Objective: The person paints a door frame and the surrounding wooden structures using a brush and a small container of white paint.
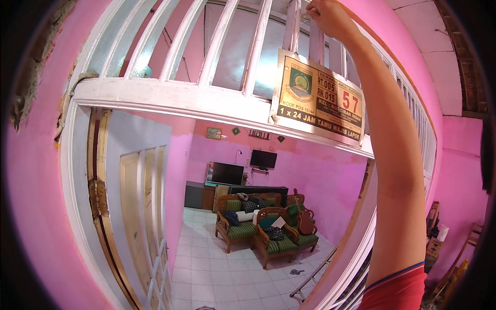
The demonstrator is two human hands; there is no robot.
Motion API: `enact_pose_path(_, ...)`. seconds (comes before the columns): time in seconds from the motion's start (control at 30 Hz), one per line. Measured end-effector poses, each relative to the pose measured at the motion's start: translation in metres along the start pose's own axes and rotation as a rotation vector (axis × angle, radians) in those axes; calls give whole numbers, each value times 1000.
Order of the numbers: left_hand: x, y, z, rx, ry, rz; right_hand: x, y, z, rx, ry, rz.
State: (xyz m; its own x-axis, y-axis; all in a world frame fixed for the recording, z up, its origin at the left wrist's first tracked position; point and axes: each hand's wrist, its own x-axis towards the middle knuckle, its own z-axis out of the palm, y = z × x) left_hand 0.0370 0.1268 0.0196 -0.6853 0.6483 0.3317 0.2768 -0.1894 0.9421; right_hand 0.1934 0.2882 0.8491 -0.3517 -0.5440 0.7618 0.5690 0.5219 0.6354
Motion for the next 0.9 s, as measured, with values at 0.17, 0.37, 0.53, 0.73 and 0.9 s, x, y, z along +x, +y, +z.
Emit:
enact_pose_path(0.17, -1, -12, 2, 86, -21, -13, 0, 5, -24, -64, 33, 76)
enact_pose_path(0.37, -4, -16, -1, -36, -33, -29, -17, 21, -93, 185, 203, 123)
enact_pose_path(0.53, 2, -14, 10, 46, -96, -32, -51, 34, -126, 232, 205, 256)
enact_pose_path(0.73, -8, -11, 3, 2, -31, -16, -62, 30, -81, 258, 80, 335)
enact_pose_path(0.9, -13, -39, 2, 30, 7, -25, -57, 34, -44, 289, 17, 292)
